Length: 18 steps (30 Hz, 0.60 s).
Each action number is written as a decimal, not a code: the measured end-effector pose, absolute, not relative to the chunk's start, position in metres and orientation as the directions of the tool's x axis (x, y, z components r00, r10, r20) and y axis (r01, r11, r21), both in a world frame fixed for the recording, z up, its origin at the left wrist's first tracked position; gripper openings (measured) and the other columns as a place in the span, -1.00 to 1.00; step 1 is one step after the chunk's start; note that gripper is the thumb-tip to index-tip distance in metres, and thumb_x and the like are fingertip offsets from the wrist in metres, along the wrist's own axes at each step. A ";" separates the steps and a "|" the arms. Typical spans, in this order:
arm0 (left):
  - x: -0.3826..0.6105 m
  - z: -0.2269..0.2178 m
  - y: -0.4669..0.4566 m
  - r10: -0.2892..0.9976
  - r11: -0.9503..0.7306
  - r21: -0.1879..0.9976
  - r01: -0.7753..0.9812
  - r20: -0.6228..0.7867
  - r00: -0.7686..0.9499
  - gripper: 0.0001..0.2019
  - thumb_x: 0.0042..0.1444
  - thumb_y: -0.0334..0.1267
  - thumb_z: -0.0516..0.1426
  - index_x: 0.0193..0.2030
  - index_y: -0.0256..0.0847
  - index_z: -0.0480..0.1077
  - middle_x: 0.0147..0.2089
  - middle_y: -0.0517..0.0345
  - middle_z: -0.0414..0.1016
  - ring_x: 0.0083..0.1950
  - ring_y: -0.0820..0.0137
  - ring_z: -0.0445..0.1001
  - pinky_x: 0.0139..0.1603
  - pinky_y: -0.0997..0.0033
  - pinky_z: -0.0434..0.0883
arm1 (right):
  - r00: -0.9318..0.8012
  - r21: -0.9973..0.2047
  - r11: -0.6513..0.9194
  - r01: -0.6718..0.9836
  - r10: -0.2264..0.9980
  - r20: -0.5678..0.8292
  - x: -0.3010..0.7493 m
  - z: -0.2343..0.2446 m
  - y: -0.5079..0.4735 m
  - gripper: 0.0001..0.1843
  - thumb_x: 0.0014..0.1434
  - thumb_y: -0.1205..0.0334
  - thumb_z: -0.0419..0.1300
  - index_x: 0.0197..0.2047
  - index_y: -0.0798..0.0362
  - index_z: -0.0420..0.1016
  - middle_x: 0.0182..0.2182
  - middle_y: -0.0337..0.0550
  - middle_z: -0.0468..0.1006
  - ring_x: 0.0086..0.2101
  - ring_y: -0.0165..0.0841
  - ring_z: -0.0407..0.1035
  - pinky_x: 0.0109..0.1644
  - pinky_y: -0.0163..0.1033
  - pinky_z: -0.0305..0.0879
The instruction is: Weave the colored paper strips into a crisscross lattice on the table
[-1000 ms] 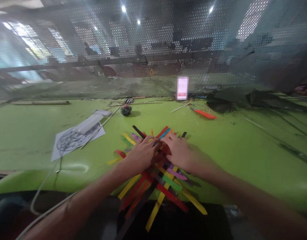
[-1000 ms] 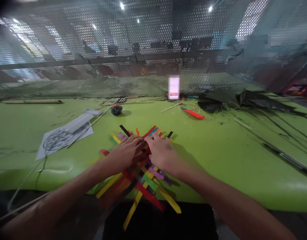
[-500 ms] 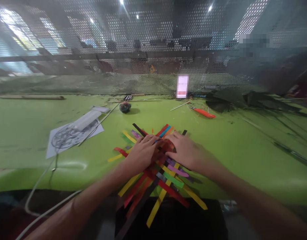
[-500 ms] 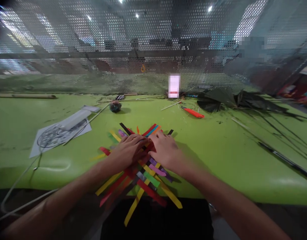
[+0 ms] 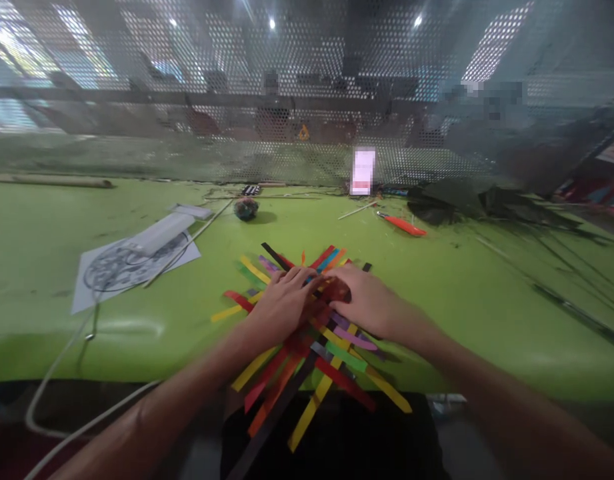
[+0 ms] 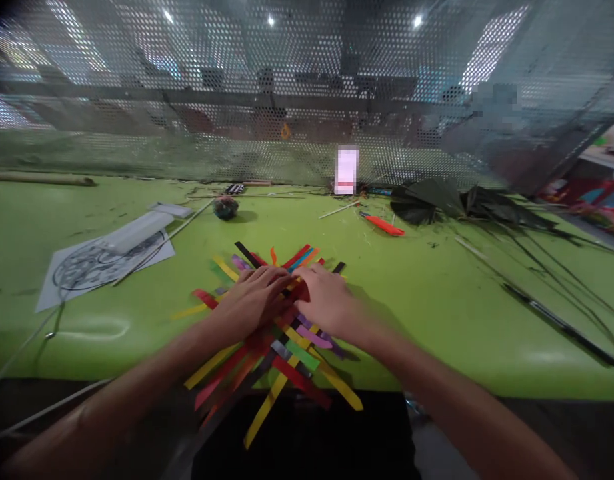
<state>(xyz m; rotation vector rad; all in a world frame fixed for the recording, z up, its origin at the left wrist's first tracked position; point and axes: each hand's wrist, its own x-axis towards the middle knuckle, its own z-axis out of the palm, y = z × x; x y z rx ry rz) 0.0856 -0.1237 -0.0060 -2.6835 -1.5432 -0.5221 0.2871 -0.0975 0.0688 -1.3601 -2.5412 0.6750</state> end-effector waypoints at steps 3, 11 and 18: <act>0.085 -0.007 -0.124 0.834 -0.526 0.158 0.836 0.288 0.470 -0.55 0.53 0.00 0.00 0.42 -0.12 0.28 0.38 -0.05 0.43 0.33 0.13 0.37 0.29 0.02 0.29 | -0.575 -0.496 0.495 0.714 0.818 -0.012 0.290 0.067 -0.094 -0.59 0.19 0.45 0.28 0.09 -0.01 0.58 0.06 0.00 0.64 0.03 -0.15 0.53 0.14 -0.05 0.43; 0.084 -0.008 -0.123 0.828 -0.527 0.130 0.840 0.298 0.474 -0.58 0.52 -0.05 0.02 0.40 -0.11 0.31 0.30 -0.04 0.49 0.30 0.12 0.41 0.24 0.05 0.32 | -0.620 -0.491 0.521 0.698 0.783 -0.051 0.296 0.076 -0.083 -0.77 0.20 0.43 0.26 -0.08 0.07 0.63 -0.09 0.00 0.69 -0.16 -0.22 0.56 -0.05 -0.16 0.44; 0.083 -0.009 -0.124 0.817 -0.544 0.139 0.827 0.313 0.484 -0.65 0.52 -0.10 0.03 0.30 -0.14 0.43 0.27 -0.03 0.52 0.24 0.11 0.46 0.22 0.02 0.35 | -0.826 -0.449 0.725 0.522 0.561 -0.054 0.301 0.105 -0.041 -0.70 0.26 0.46 0.16 -0.04 0.10 0.68 -0.15 -0.06 0.72 -0.20 -0.28 0.53 -0.10 -0.23 0.34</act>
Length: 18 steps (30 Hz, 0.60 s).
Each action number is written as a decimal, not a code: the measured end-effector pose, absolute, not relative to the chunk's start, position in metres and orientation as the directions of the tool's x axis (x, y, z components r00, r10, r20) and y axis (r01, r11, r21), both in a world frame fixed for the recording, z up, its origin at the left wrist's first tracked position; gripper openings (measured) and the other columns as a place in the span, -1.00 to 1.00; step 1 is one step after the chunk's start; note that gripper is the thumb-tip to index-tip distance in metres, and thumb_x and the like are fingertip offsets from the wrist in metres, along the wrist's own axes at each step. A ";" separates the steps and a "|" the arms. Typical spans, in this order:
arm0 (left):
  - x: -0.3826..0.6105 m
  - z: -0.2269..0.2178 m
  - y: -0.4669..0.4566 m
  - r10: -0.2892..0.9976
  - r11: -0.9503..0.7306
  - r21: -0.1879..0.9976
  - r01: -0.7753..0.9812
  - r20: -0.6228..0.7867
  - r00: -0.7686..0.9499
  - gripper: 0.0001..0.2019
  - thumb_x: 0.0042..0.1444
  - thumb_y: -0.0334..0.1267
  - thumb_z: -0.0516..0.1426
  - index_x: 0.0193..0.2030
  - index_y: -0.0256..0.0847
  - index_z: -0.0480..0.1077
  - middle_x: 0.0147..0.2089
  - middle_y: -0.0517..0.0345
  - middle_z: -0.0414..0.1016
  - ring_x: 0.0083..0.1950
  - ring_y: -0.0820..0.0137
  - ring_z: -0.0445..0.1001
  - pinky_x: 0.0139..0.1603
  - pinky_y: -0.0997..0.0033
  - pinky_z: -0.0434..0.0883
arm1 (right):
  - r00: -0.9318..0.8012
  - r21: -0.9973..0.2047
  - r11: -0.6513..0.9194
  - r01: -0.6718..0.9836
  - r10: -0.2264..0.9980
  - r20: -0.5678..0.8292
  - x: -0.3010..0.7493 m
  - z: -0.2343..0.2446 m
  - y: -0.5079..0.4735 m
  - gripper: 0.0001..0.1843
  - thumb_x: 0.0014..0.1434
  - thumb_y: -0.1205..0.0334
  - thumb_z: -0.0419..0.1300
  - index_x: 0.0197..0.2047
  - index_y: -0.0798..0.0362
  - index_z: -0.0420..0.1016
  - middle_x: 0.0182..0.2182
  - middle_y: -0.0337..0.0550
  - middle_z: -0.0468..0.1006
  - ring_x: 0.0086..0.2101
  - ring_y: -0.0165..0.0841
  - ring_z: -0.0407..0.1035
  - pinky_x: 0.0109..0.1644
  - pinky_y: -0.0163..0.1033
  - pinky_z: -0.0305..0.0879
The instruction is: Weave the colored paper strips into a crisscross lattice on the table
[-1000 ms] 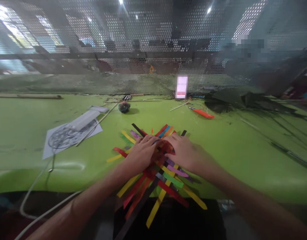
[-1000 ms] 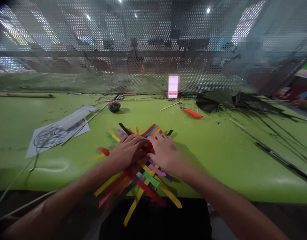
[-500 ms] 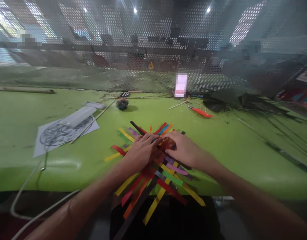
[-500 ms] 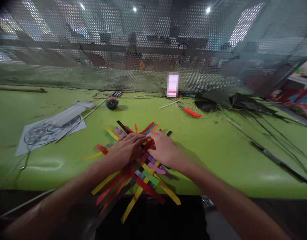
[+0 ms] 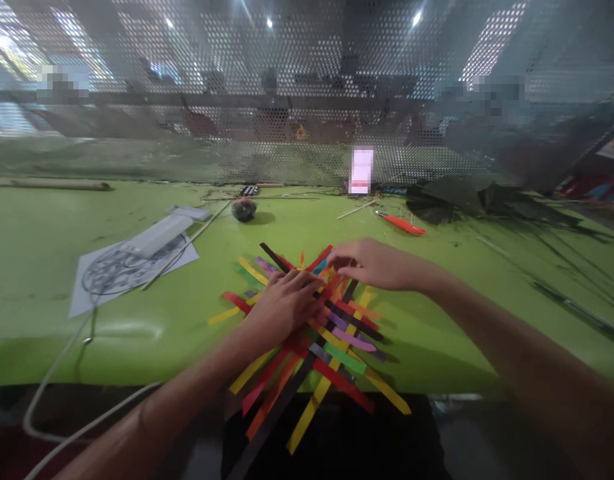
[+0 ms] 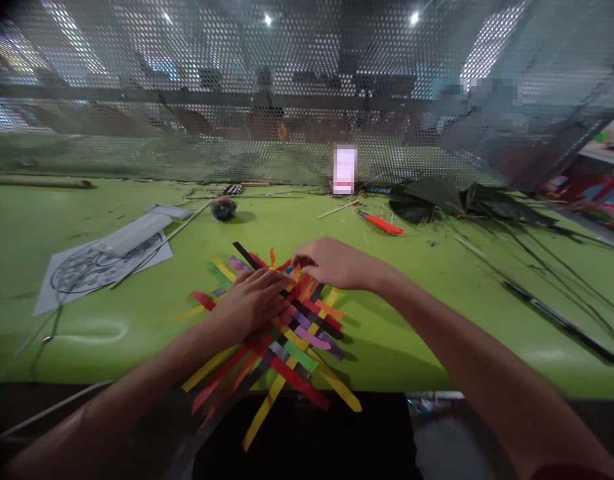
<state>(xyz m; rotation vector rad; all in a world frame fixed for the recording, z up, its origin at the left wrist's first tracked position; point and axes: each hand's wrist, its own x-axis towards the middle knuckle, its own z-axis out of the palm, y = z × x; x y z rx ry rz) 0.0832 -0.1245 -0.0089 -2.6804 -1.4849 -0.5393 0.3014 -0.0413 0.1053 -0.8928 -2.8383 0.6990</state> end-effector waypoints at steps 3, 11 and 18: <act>0.085 -0.009 -0.124 0.821 -0.532 0.119 0.838 0.315 0.476 -0.67 0.51 -0.11 0.03 0.26 -0.09 0.48 0.26 -0.02 0.52 0.22 0.12 0.47 0.21 0.01 0.37 | -0.821 -0.384 0.751 0.537 0.571 -0.031 0.296 0.099 -0.032 -0.69 0.25 0.46 0.17 -0.03 0.11 0.69 -0.16 -0.05 0.72 -0.22 -0.28 0.52 -0.12 -0.23 0.31; 0.088 -0.003 -0.127 0.827 -0.506 -0.021 0.862 0.273 0.492 -0.78 0.43 -0.24 0.12 0.07 -0.17 0.55 0.12 -0.07 0.54 0.15 0.07 0.49 0.15 -0.01 0.48 | -0.799 -0.358 0.791 0.497 0.577 0.167 0.274 0.036 -0.036 -0.72 0.31 0.51 0.13 -0.07 0.17 0.65 -0.12 0.05 0.65 -0.11 -0.24 0.48 0.05 -0.17 0.34; 0.088 0.006 -0.143 0.730 -0.552 0.007 0.834 0.487 0.480 -0.76 0.46 -0.37 0.02 -0.11 -0.24 0.52 0.08 -0.10 0.56 0.09 0.15 0.52 0.04 0.13 0.58 | -0.814 -0.378 0.827 0.415 0.524 0.252 0.273 0.003 -0.043 -0.73 0.42 0.43 0.03 0.02 0.21 0.54 -0.04 0.12 0.54 -0.11 -0.24 0.43 0.04 -0.14 0.39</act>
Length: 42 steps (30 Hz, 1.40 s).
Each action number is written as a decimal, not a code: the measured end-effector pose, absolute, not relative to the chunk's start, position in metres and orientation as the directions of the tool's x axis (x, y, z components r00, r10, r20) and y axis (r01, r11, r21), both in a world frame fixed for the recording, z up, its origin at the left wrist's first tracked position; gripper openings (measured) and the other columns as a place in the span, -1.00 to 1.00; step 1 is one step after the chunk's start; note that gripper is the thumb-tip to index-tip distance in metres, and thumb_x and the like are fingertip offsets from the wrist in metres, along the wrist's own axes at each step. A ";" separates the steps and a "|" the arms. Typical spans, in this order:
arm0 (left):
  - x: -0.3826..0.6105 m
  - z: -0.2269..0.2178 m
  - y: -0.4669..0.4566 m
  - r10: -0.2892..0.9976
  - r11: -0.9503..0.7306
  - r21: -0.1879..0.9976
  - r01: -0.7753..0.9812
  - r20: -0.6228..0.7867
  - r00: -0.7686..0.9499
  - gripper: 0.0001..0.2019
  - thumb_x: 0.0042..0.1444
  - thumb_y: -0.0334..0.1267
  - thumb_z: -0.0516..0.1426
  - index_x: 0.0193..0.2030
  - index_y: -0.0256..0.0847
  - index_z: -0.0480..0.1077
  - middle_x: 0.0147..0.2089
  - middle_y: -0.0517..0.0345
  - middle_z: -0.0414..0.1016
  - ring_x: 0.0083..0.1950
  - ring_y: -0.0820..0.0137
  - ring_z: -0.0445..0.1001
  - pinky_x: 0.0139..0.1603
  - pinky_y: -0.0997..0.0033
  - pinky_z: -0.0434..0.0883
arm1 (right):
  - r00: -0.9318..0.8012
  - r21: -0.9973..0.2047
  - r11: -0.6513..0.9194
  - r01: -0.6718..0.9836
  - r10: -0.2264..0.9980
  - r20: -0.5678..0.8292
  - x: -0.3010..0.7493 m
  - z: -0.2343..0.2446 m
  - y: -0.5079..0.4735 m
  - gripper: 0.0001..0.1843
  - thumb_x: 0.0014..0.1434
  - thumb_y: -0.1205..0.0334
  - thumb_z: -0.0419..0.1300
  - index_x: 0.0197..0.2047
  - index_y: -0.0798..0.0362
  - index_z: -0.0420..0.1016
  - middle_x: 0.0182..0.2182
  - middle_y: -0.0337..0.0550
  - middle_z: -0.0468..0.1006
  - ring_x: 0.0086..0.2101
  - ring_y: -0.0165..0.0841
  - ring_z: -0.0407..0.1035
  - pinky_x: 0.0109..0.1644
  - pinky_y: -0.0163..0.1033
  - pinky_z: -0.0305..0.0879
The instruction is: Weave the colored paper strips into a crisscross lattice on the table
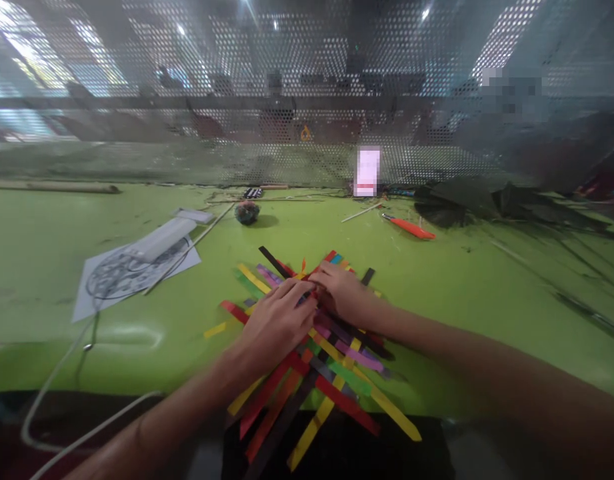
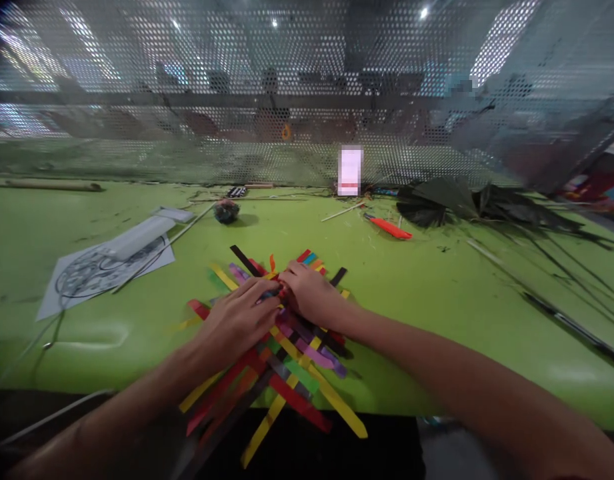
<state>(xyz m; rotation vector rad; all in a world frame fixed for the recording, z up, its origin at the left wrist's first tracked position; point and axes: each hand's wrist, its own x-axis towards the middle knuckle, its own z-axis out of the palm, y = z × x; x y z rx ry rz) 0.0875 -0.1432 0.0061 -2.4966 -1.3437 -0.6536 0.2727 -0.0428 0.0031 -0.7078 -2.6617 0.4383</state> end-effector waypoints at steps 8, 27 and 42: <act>0.058 0.024 -0.154 0.791 -0.424 0.137 0.895 0.537 0.292 -0.81 0.45 -0.30 0.06 -0.07 -0.19 0.51 -0.12 0.03 0.62 -0.07 0.21 0.57 -0.01 0.15 0.57 | -0.772 -0.318 0.788 0.527 0.600 0.207 0.268 0.002 -0.050 -0.62 0.44 0.37 0.04 0.25 0.16 0.43 0.14 0.20 0.47 0.12 -0.13 0.42 0.19 0.03 0.42; 0.048 0.002 -0.157 0.951 -0.249 0.299 0.921 0.254 0.175 -0.74 0.41 -0.26 0.09 0.18 -0.18 0.39 0.16 -0.08 0.51 0.24 0.03 0.46 0.26 -0.10 0.45 | -0.803 -0.389 0.845 0.366 0.498 0.326 0.266 -0.014 -0.030 -0.62 0.35 0.40 0.14 0.15 0.03 0.64 0.12 0.03 0.66 0.17 -0.15 0.49 0.31 0.07 0.37; 0.045 0.012 -0.161 0.924 -0.353 0.458 0.816 0.305 0.228 -0.54 0.35 -0.31 0.11 0.37 -0.06 0.31 0.33 -0.06 0.37 0.37 0.11 0.41 0.37 -0.01 0.44 | -0.791 -0.295 0.809 0.509 0.574 0.210 0.264 -0.002 -0.040 -0.70 0.40 0.41 0.08 0.12 0.08 0.51 0.07 0.07 0.61 -0.01 -0.16 0.50 0.12 -0.05 0.42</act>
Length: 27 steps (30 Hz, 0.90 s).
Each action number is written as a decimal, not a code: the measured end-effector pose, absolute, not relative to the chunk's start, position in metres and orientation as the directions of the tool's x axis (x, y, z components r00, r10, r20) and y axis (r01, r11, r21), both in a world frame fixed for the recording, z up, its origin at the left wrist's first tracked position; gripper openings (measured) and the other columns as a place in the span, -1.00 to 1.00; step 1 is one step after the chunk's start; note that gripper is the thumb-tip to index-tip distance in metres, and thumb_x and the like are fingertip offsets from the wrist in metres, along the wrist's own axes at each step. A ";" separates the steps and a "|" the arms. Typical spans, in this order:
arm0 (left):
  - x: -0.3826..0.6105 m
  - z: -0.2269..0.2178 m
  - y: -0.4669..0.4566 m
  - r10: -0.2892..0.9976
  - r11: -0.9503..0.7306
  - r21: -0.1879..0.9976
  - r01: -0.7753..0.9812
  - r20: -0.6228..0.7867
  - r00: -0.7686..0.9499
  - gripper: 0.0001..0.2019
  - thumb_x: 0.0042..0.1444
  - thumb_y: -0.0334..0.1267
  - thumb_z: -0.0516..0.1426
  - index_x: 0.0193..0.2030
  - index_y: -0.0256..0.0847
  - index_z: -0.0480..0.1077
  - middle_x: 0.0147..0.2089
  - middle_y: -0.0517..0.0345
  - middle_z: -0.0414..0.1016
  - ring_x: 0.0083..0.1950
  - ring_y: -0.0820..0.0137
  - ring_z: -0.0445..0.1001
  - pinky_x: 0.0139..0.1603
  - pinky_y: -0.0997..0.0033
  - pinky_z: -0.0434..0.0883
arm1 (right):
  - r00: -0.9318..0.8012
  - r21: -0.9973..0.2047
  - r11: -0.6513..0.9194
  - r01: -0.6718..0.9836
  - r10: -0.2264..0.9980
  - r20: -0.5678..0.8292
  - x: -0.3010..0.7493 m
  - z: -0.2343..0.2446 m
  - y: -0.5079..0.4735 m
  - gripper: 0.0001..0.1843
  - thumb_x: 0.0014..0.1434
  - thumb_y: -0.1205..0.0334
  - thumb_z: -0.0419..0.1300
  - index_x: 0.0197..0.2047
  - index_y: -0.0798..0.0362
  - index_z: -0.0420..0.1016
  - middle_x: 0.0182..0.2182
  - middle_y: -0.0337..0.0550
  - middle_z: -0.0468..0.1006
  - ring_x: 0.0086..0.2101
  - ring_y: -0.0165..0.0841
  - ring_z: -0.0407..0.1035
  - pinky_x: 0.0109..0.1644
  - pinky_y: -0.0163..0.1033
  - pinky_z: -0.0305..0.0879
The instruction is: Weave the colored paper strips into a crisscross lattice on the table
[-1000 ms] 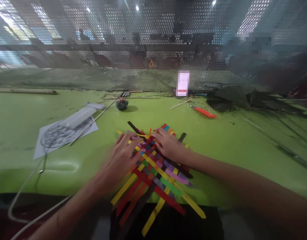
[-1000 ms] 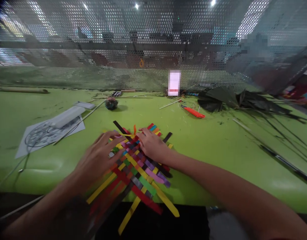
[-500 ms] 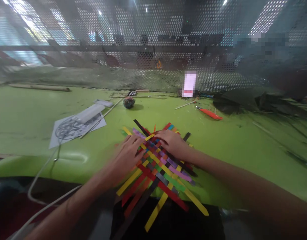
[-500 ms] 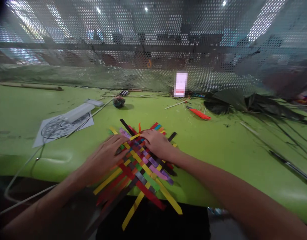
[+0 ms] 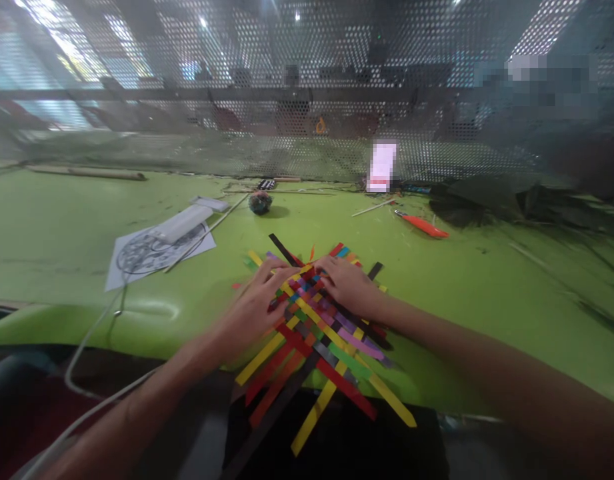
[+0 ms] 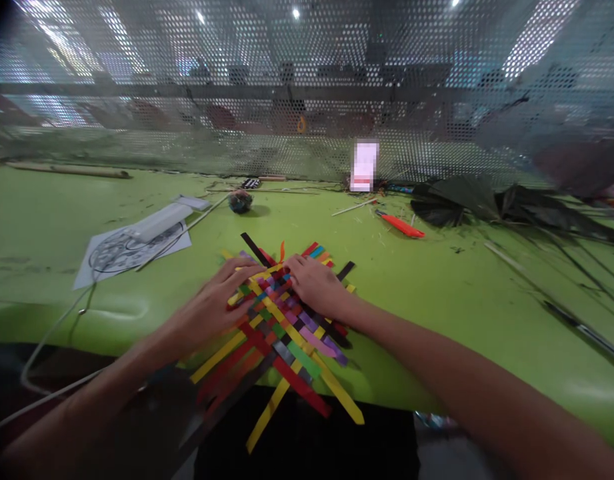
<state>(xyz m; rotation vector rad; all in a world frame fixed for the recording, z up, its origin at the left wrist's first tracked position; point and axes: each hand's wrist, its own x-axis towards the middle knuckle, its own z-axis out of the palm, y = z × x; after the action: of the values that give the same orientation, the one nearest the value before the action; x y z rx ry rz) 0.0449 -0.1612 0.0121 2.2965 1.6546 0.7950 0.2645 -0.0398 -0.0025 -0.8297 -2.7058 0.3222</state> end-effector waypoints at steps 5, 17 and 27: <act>0.027 0.028 -0.170 0.908 -0.413 0.420 0.808 0.125 0.399 -0.36 0.35 -0.17 0.19 0.52 0.13 0.14 0.55 0.02 0.12 0.59 0.03 0.12 0.50 0.00 0.32 | -0.832 -0.230 0.856 0.463 0.509 0.222 0.265 -0.002 -0.041 -0.45 0.36 0.49 0.06 0.35 -0.02 0.44 0.12 0.01 0.59 0.05 -0.17 0.47 0.08 -0.11 0.41; 0.000 0.036 -0.187 0.930 -0.366 0.433 0.824 0.202 0.307 -0.63 0.48 -0.03 0.05 0.29 -0.05 0.43 0.31 -0.02 0.49 0.35 0.14 0.43 0.38 0.07 0.41 | -0.859 -0.114 0.890 0.441 0.455 0.235 0.266 -0.010 -0.037 -0.42 0.39 0.48 0.05 0.32 -0.17 0.55 0.11 -0.01 0.54 0.00 -0.21 0.47 -0.07 -0.22 0.36; 0.005 0.008 -0.224 0.959 -0.148 0.465 0.873 0.282 0.012 -0.68 0.43 0.02 0.11 0.11 -0.08 0.53 0.10 -0.02 0.59 0.09 0.14 0.57 0.11 0.17 0.52 | -0.861 -0.160 0.886 0.436 0.462 0.212 0.267 -0.006 -0.036 -0.42 0.39 0.46 -0.02 0.30 -0.12 0.57 0.14 0.04 0.51 0.06 -0.12 0.46 0.09 -0.06 0.43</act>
<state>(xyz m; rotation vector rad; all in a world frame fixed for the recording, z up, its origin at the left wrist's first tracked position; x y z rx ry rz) 0.0049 -0.2244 0.0076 2.1149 1.9387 0.8147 0.2669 -0.0363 -0.0058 -0.6804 -2.8101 0.1554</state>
